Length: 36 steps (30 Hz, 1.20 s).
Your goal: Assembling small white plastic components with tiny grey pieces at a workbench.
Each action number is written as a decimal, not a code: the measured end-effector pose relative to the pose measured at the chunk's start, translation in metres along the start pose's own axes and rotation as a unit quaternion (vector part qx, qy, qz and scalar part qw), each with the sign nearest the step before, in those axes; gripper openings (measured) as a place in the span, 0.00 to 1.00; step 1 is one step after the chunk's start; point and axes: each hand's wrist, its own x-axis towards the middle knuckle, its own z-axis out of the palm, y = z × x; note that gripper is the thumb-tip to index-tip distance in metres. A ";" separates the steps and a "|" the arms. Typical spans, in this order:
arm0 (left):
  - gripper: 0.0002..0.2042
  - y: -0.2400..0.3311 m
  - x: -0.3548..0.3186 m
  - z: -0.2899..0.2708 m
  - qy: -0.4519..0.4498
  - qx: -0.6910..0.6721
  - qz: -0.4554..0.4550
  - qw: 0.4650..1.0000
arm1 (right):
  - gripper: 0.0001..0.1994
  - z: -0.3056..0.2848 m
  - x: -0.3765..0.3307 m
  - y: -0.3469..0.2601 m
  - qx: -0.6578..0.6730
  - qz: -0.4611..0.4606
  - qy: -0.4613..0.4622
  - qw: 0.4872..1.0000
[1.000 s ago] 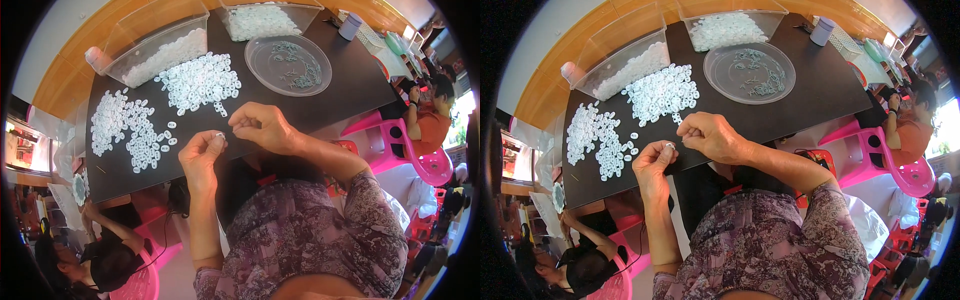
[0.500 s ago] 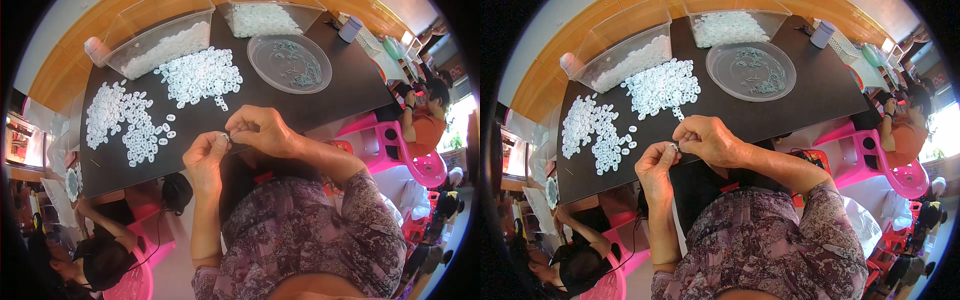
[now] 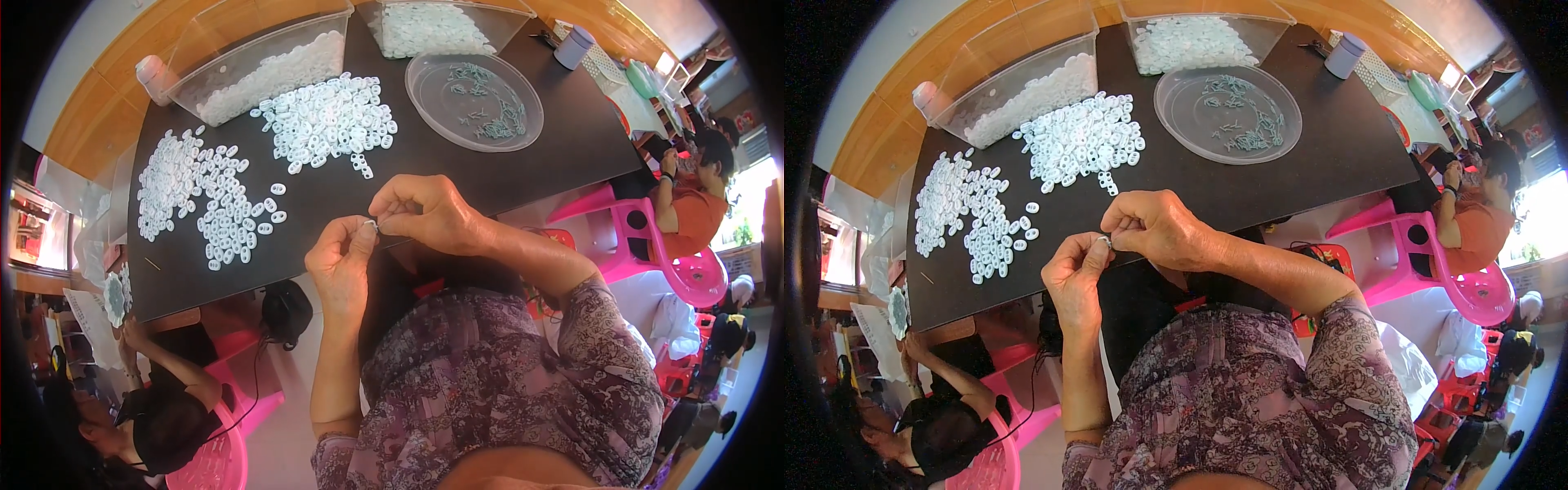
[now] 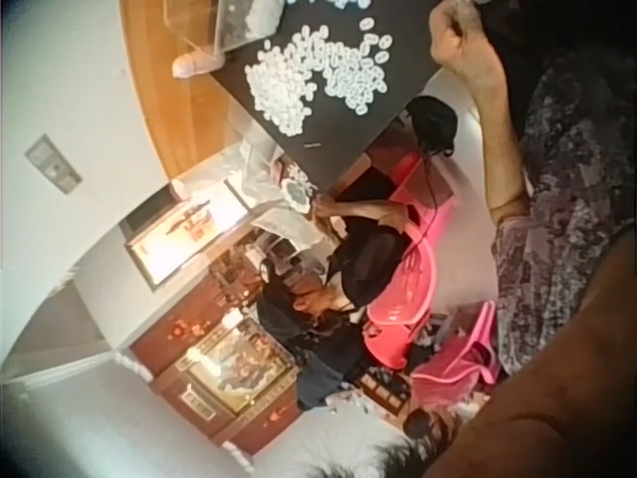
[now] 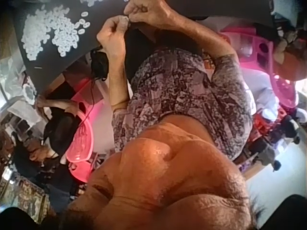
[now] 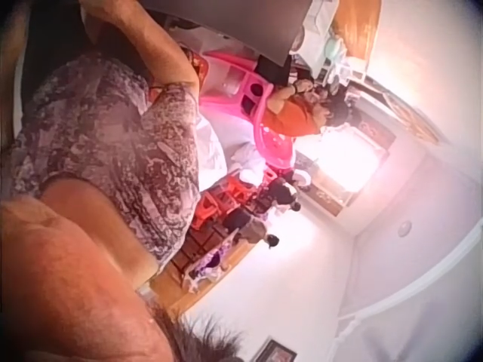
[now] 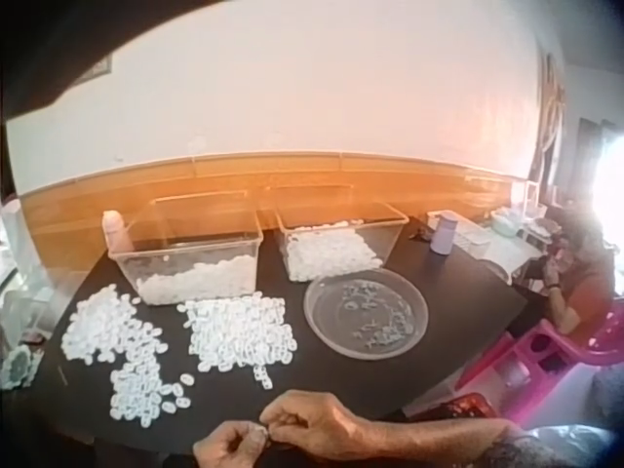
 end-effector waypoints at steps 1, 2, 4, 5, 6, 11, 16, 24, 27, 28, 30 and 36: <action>0.05 -0.001 0.000 0.000 -0.005 0.011 0.005 1.000 | 0.05 0.000 0.000 0.001 0.000 0.000 0.000 1.000; 0.05 -0.001 0.000 0.000 -0.009 0.022 0.010 1.000 | 0.05 0.001 0.000 0.003 0.007 0.004 0.000 1.000; 0.05 -0.002 -0.002 0.001 -0.003 0.034 0.012 0.999 | 0.05 0.001 0.000 0.004 0.015 0.009 0.001 1.000; 0.05 -0.003 -0.003 0.002 0.003 0.047 0.014 0.999 | 0.06 0.000 0.000 0.004 0.021 0.030 -0.010 0.999; 0.05 -0.005 -0.003 0.001 0.003 0.046 0.014 0.999 | 0.07 0.000 0.000 0.004 0.028 0.051 -0.021 0.998; 0.04 -0.008 -0.005 0.003 0.027 0.062 0.037 0.997 | 0.06 0.006 0.000 0.007 0.038 0.066 -0.007 0.997; 0.04 -0.014 -0.006 0.007 0.078 -0.020 0.048 0.996 | 0.07 0.020 -0.002 0.006 0.033 0.045 0.041 0.998; 0.04 -0.013 -0.004 0.006 0.105 -0.083 0.049 0.990 | 0.06 0.025 -0.004 0.007 0.086 0.038 0.049 0.994; 0.04 -0.015 -0.005 0.007 0.101 -0.079 0.058 0.990 | 0.05 0.022 -0.003 0.005 0.042 0.035 0.033 0.998; 0.04 -0.015 -0.005 0.007 0.103 -0.071 0.059 0.990 | 0.05 0.022 -0.003 0.006 0.042 0.035 0.033 0.998; 0.04 -0.016 -0.006 0.007 0.105 -0.064 0.059 0.991 | 0.04 0.025 -0.004 0.006 0.017 0.021 0.051 0.998; 0.04 -0.024 -0.007 0.012 0.129 -0.060 0.089 0.986 | 0.02 0.037 -0.001 0.019 -0.131 -0.120 0.122 0.976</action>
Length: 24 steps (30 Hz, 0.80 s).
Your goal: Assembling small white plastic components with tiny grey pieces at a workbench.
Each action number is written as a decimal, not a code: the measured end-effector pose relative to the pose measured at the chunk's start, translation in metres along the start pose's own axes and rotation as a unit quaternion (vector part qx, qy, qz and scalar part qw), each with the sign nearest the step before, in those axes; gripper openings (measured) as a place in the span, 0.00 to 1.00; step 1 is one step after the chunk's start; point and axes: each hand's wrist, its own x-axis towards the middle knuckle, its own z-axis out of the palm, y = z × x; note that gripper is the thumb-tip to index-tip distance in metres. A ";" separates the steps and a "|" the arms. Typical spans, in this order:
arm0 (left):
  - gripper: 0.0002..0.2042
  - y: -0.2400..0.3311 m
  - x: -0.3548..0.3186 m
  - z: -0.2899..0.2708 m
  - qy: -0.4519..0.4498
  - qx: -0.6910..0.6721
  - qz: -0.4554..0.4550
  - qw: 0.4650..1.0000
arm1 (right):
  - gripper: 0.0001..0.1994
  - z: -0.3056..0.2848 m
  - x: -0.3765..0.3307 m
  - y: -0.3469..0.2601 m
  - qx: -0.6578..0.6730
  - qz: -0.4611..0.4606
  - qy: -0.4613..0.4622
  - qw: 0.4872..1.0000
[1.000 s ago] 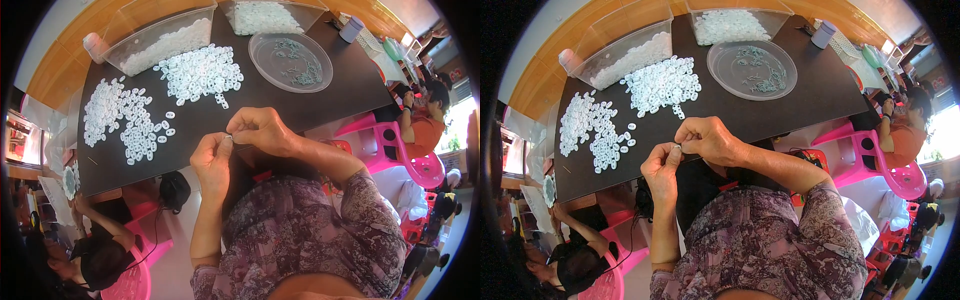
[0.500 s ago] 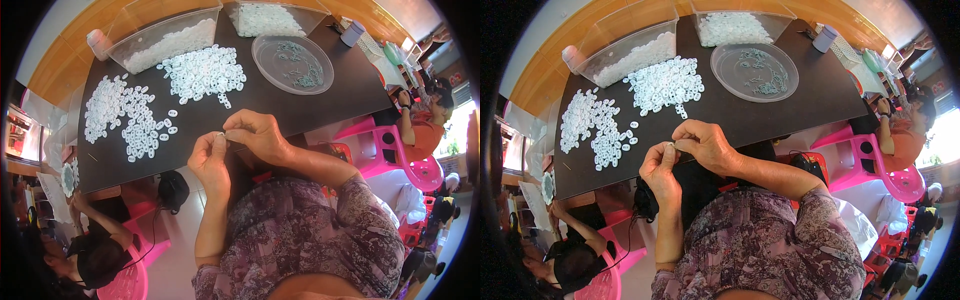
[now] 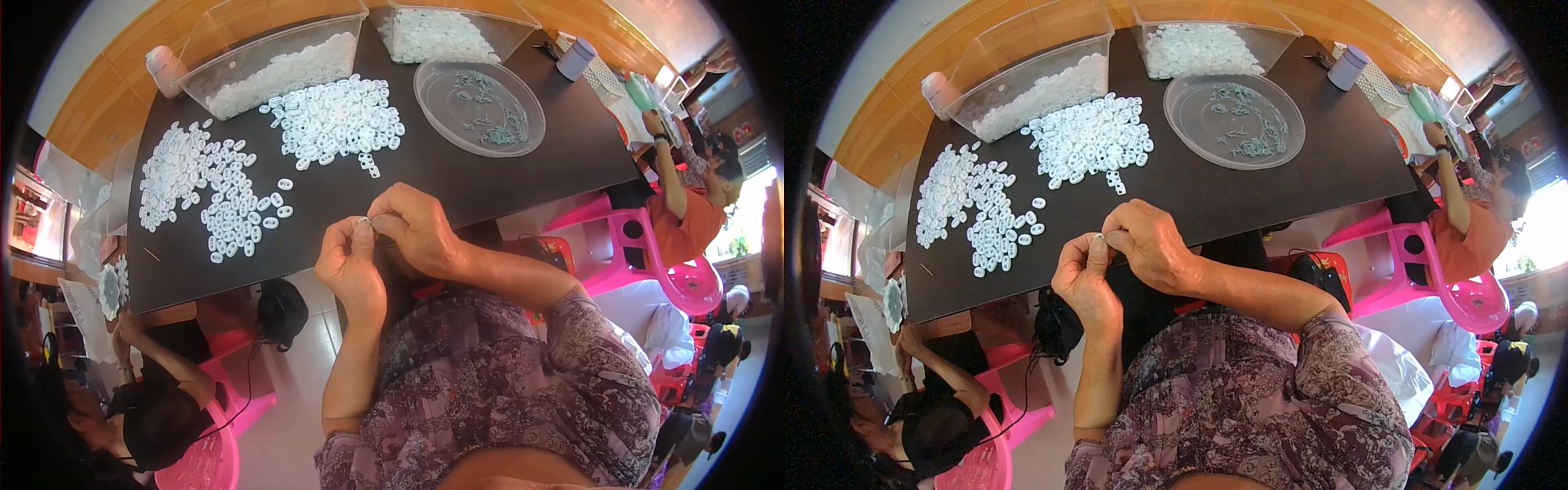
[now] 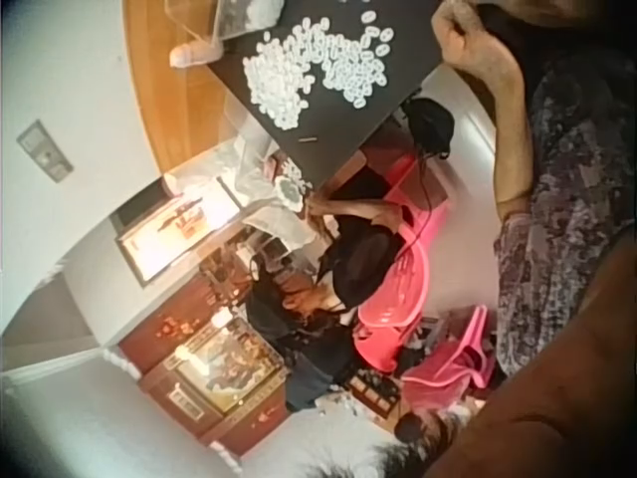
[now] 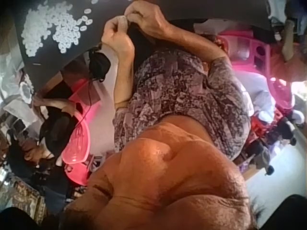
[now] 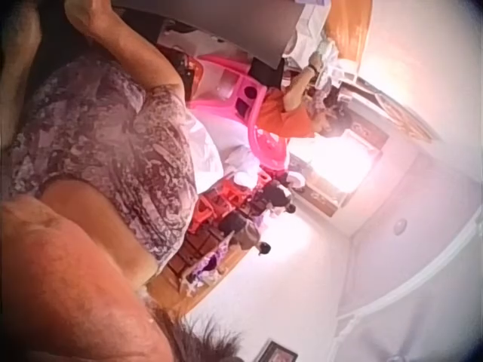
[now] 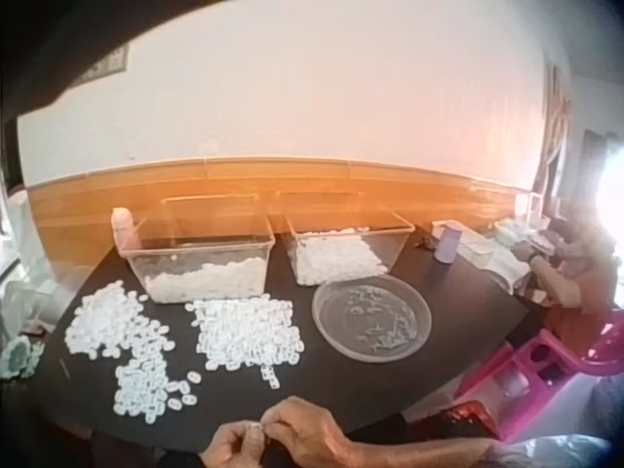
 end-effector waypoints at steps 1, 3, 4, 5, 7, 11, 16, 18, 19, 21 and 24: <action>0.04 -0.001 -0.001 0.000 0.006 -0.005 -0.003 1.000 | 0.02 0.003 0.000 0.002 0.000 0.000 0.000 1.000; 0.03 -0.002 -0.002 -0.001 0.013 -0.009 -0.004 1.000 | 0.02 0.008 0.001 0.001 -0.011 -0.046 0.031 0.998; 0.03 -0.001 -0.001 -0.001 0.016 -0.013 -0.003 1.000 | 0.02 0.008 0.002 0.000 -0.009 -0.047 0.031 0.998; 0.03 0.000 0.000 -0.001 0.019 -0.018 -0.001 1.000 | 0.02 0.009 0.003 -0.001 -0.020 -0.060 0.036 0.997; 0.03 -0.001 0.002 -0.003 0.022 -0.018 0.000 1.000 | 0.02 0.010 0.006 -0.002 -0.030 -0.076 0.040 0.996; 0.03 0.006 0.006 -0.008 0.020 -0.053 -0.021 0.998 | 0.03 0.005 0.013 -0.001 -0.018 -0.076 0.004 0.997; 0.04 0.012 0.011 -0.012 0.054 -0.043 -0.004 0.998 | 0.05 0.004 0.045 0.009 -0.058 -0.118 0.017 0.991; 0.04 0.014 0.012 -0.013 0.048 -0.039 0.006 0.998 | 0.05 0.014 0.069 0.019 -0.115 -0.152 0.015 0.982; 0.04 0.015 0.012 -0.013 0.050 -0.036 0.010 0.998 | 0.05 0.021 0.079 0.024 -0.171 -0.185 0.011 0.968; 0.04 0.018 0.013 -0.015 0.054 -0.033 0.018 0.998 | 0.06 0.038 0.097 0.034 -0.215 -0.225 0.002 0.950; 0.04 0.018 0.012 -0.017 0.063 -0.044 -0.009 0.997 | 0.07 0.049 0.113 0.041 -0.281 -0.282 -0.037 0.917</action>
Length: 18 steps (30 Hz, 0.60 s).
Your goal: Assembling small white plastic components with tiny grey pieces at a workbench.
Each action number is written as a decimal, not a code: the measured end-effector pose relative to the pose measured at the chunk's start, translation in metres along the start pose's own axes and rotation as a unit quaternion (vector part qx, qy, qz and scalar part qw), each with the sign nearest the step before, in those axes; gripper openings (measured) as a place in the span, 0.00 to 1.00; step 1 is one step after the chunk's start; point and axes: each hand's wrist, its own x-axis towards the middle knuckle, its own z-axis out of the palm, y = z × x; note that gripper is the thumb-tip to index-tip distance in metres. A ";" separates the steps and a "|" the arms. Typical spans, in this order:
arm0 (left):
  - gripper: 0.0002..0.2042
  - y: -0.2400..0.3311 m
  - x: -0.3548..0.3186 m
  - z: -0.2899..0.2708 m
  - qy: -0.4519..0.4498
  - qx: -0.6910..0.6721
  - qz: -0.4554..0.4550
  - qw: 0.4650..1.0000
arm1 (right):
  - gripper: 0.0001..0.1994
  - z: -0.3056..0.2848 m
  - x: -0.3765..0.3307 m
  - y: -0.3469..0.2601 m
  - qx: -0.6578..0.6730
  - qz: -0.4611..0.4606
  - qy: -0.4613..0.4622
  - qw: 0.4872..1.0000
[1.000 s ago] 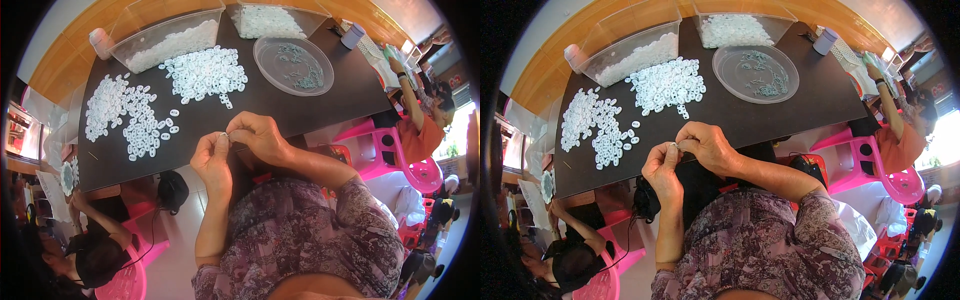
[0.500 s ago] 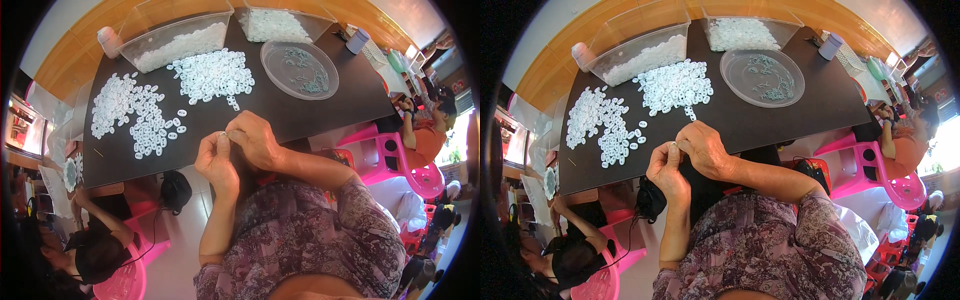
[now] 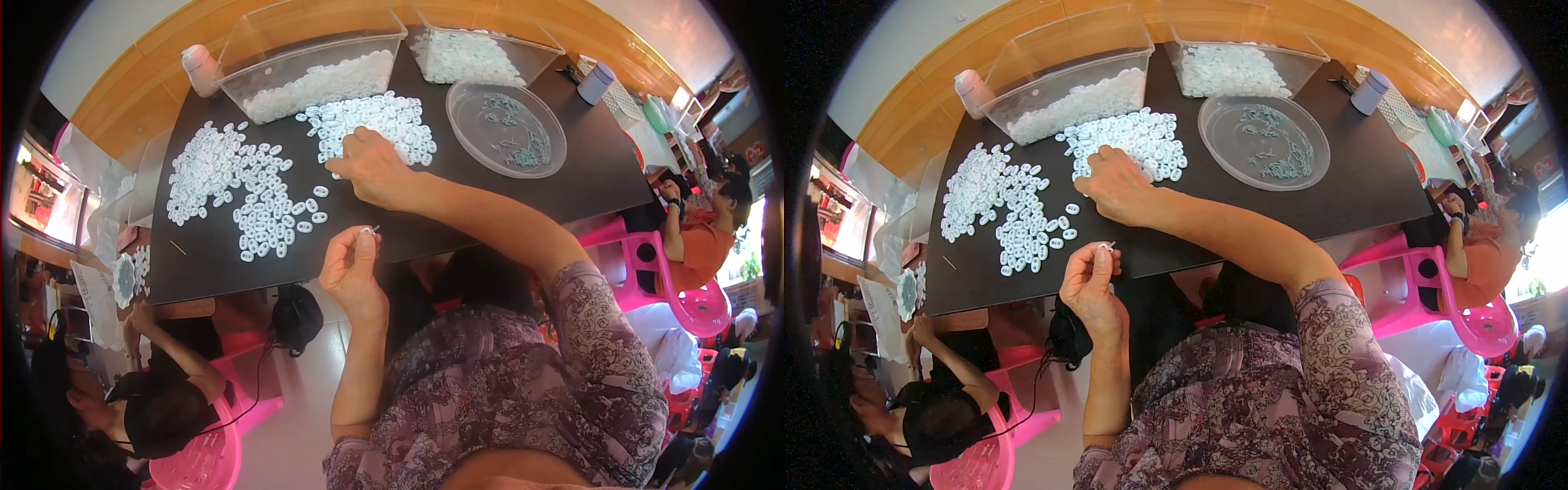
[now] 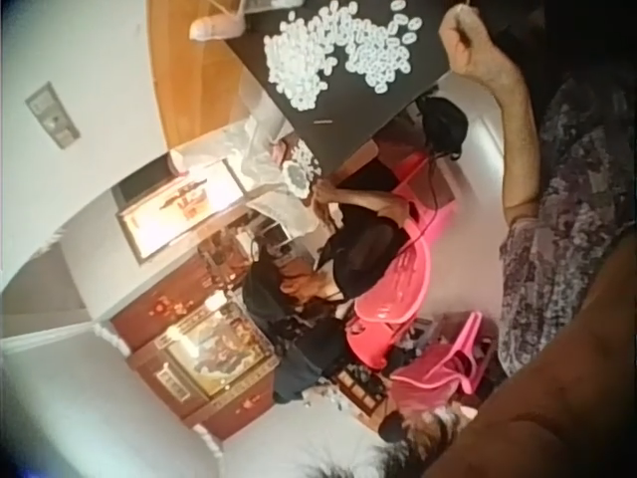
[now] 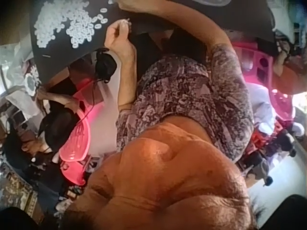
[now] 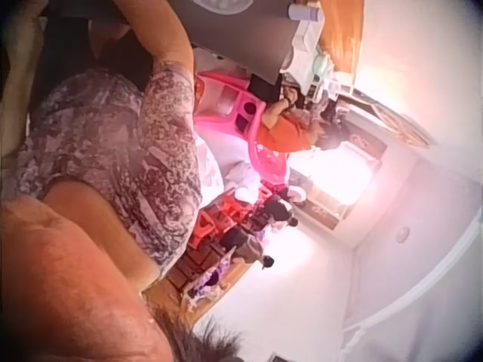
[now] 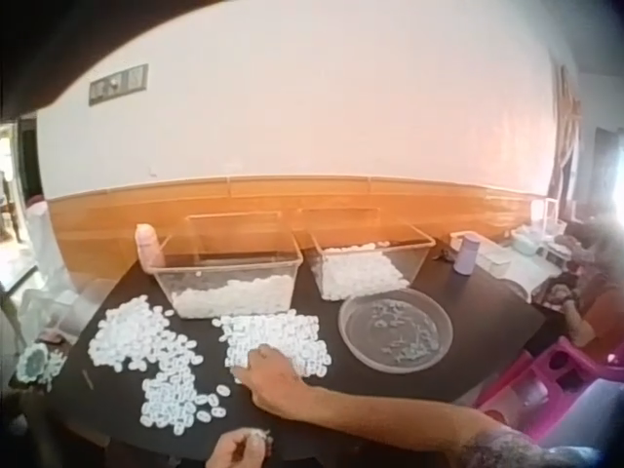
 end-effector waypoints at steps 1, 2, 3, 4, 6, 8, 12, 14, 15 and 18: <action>0.04 0.000 0.000 -0.001 -0.005 0.001 -0.004 1.000 | 0.07 0.003 0.002 0.001 -0.017 -0.027 -0.029 0.999; 0.04 -0.001 0.000 -0.002 -0.008 0.001 -0.008 1.000 | 0.07 0.004 0.003 0.001 -0.016 -0.030 -0.030 0.999; 0.04 -0.001 0.001 -0.003 -0.006 0.000 -0.007 1.000 | 0.05 0.004 0.003 0.000 -0.023 -0.037 -0.044 0.998; 0.04 0.000 0.002 -0.003 -0.007 0.000 -0.011 1.000 | 0.04 0.004 0.003 0.000 -0.031 -0.043 -0.059 0.997; 0.04 0.000 0.003 -0.004 -0.007 -0.001 -0.015 1.000 | 0.04 0.002 0.002 -0.002 -0.019 -0.052 -0.048 0.997; 0.04 0.000 0.003 -0.005 -0.003 0.001 -0.013 1.000 | 0.03 -0.001 -0.002 -0.003 -0.007 -0.060 -0.036 0.998; 0.04 -0.001 0.004 -0.006 -0.007 -0.002 -0.014 1.000 | 0.08 -0.013 -0.017 -0.002 0.017 -0.058 -0.021 0.998; 0.04 -0.002 0.004 -0.006 -0.007 -0.002 -0.012 1.000 | 0.07 -0.019 -0.026 0.000 0.025 -0.050 -0.021 0.998; 0.04 -0.002 0.003 -0.007 -0.007 -0.002 -0.012 1.000 | 0.06 -0.020 -0.031 0.001 0.053 -0.022 -0.012 0.998; 0.04 -0.002 0.003 -0.008 -0.015 -0.013 -0.017 1.000 | 0.06 -0.027 -0.041 0.001 0.072 0.020 -0.010 0.997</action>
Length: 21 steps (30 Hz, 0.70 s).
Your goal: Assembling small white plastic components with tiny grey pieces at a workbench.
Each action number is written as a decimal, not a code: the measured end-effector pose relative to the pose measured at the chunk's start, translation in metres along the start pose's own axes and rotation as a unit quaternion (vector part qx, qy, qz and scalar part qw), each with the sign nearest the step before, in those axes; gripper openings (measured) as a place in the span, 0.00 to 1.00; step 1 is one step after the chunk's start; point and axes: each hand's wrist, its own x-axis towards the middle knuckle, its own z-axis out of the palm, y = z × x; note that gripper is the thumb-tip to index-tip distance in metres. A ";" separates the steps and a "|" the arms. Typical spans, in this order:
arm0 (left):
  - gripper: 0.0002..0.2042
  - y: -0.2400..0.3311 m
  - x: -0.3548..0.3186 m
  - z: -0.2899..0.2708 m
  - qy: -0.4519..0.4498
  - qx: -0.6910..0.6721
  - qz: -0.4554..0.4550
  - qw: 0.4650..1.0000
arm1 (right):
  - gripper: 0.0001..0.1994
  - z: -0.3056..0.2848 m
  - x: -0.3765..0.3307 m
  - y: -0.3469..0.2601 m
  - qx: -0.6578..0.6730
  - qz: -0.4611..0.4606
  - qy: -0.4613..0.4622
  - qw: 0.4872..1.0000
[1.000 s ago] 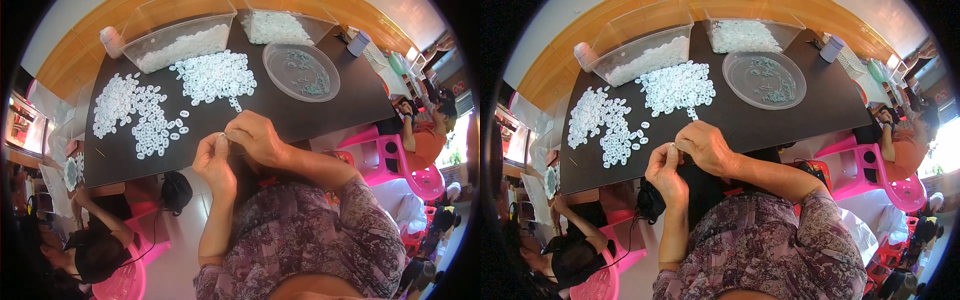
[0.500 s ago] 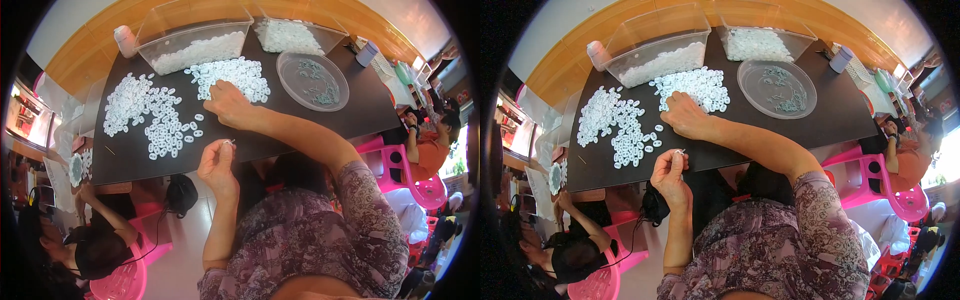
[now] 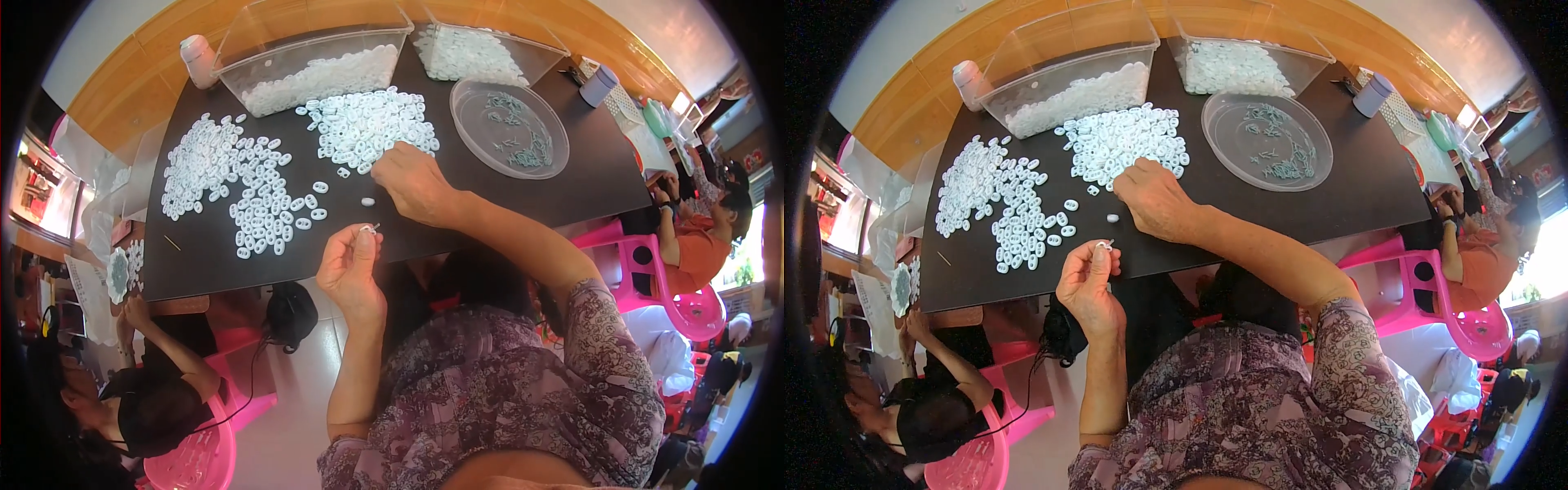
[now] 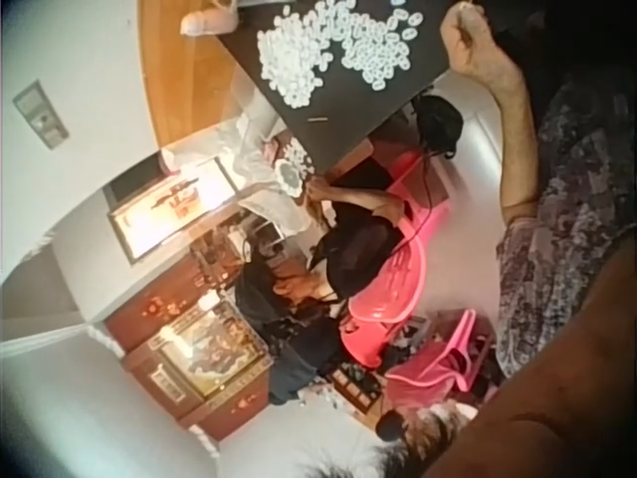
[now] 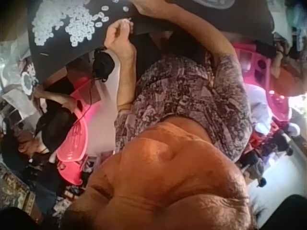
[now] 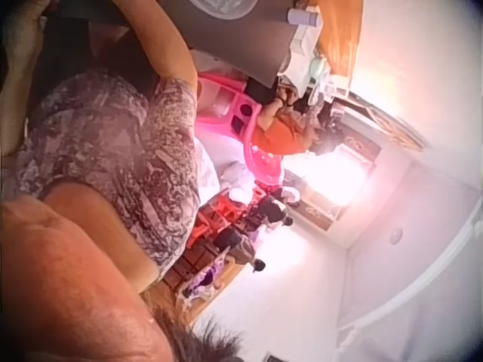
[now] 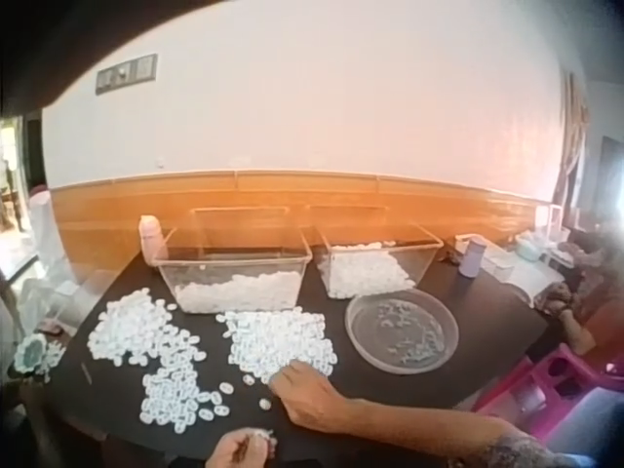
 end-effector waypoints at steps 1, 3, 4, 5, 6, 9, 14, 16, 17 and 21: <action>0.04 0.001 -0.001 0.000 0.003 0.002 -0.001 1.000 | 0.05 -0.002 -0.002 -0.001 -0.009 0.012 -0.006 1.000; 0.04 0.001 -0.001 0.000 0.004 0.005 -0.002 1.000 | 0.06 -0.007 -0.004 -0.006 -0.009 0.018 -0.009 1.000; 0.05 0.001 -0.002 -0.001 0.012 0.007 0.008 1.000 | 0.07 -0.009 -0.005 -0.009 -0.008 0.022 -0.012 1.000; 0.05 0.001 -0.003 -0.002 0.020 0.009 0.018 1.000 | 0.07 -0.009 -0.006 -0.011 -0.008 0.025 -0.011 1.000; 0.05 0.000 -0.003 -0.003 0.018 0.010 0.016 1.000 | 0.07 -0.009 -0.007 -0.013 -0.001 0.021 -0.013 1.000; 0.05 -0.001 -0.003 -0.008 0.031 -0.004 0.025 0.999 | 0.08 -0.013 -0.011 -0.021 0.015 0.022 -0.020 0.999; 0.05 -0.002 -0.001 -0.006 0.047 -0.012 0.030 0.998 | 0.10 -0.029 -0.028 -0.035 0.036 0.040 -0.002 0.999; 0.05 -0.003 -0.001 -0.005 0.042 -0.015 0.032 0.999 | 0.11 -0.037 -0.036 -0.046 0.056 0.038 -0.014 0.998; 0.05 -0.004 0.000 -0.003 0.049 -0.016 0.039 0.998 | 0.11 -0.035 -0.040 -0.049 0.055 0.040 -0.015 0.998; 0.05 -0.006 -0.002 0.001 0.060 -0.017 0.047 0.997 | 0.14 -0.025 -0.050 -0.049 0.044 0.049 -0.056 0.996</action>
